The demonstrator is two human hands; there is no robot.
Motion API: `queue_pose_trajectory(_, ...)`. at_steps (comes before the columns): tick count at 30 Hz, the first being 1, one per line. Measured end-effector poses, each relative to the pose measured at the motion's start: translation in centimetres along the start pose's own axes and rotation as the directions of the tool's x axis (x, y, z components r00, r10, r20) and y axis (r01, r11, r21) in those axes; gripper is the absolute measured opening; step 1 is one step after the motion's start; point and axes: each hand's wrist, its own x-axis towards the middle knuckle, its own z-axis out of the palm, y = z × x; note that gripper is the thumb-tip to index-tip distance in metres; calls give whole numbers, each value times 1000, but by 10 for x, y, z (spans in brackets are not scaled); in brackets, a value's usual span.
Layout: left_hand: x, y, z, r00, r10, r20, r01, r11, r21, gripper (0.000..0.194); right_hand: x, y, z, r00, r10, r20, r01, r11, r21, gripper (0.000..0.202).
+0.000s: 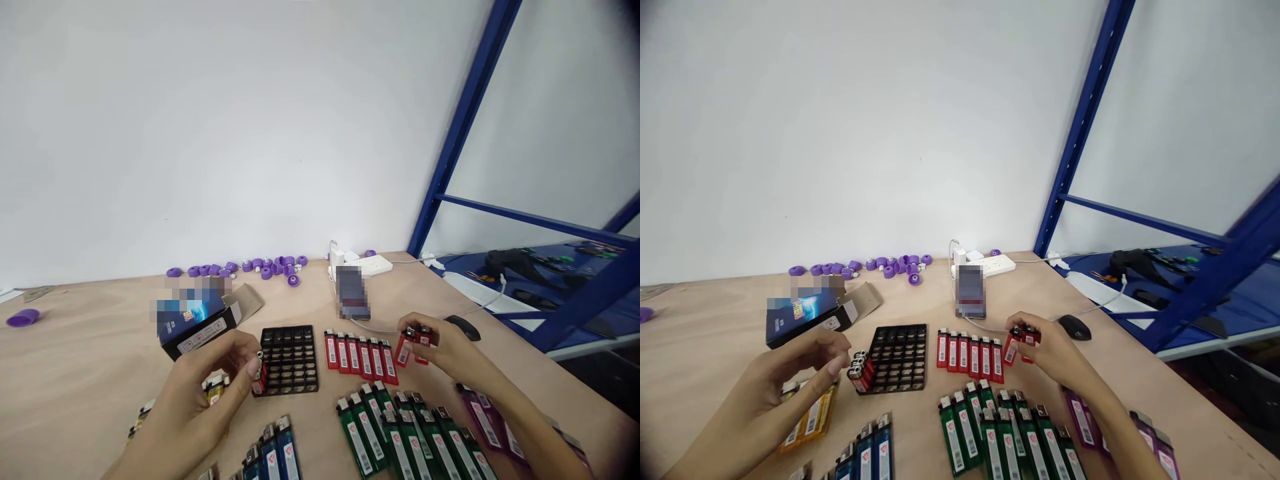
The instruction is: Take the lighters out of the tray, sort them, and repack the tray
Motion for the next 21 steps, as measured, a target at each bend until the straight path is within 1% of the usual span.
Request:
queue_pose_trajectory(2,-5,0,2,999,30,16,-30,999,12,26,-1,-12,0,1000,1,-27,1,997,77,22)
queue_pose_trajectory(4,-10,-1,8,1000,12,24,-12,1000,9,24,-3,-34,3,999,-34,-5,34,988,150,29)
queue_pose_trajectory(6,-16,-3,20,998,-42,55,46,997,-67,23,-7,-65,11,988,-119,99,94,970,223,28)
queue_pose_trajectory(7,-18,-3,27,994,-58,92,72,986,-152,25,-9,-81,17,973,-165,160,120,958,260,26)
queue_pose_trajectory(8,-21,-4,35,987,-63,148,100,960,-261,33,-11,-98,24,954,-205,220,135,945,297,23)
queue_pose_trajectory(9,-23,-5,43,978,-54,202,132,909,-396,43,-13,-114,32,925,-241,293,147,939,310,18)
queue_pose_trajectory(10,-25,-6,50,959,-7,283,162,832,-530,55,-15,-127,40,904,-279,325,179,935,305,11)
queue_pose_trajectory(11,-27,-6,56,932,15,362,232,743,-628,61,-17,-139,48,888,-298,350,191,932,309,11)
queue_pose_trajectory(12,-29,-5,61,908,12,418,309,653,-691,65,-18,-148,56,879,-298,373,185,933,309,16)
queue_pose_trajectory(14,-31,-2,66,861,2,508,436,510,-741,64,-19,-159,69,878,-281,388,168,939,300,26)
queue_pose_trajectory(16,-32,1,67,838,-9,546,498,422,-757,62,-18,-162,78,890,-265,372,169,948,269,33)
queue_pose_trajectory(19,-31,3,67,833,-42,551,529,349,-774,58,-14,-158,82,907,-266,327,195,952,234,37)
queue_pose_trajectory(21,-29,1,70,840,-61,539,525,341,-780,56,-12,-154,82,910,-285,300,228,950,211,31)
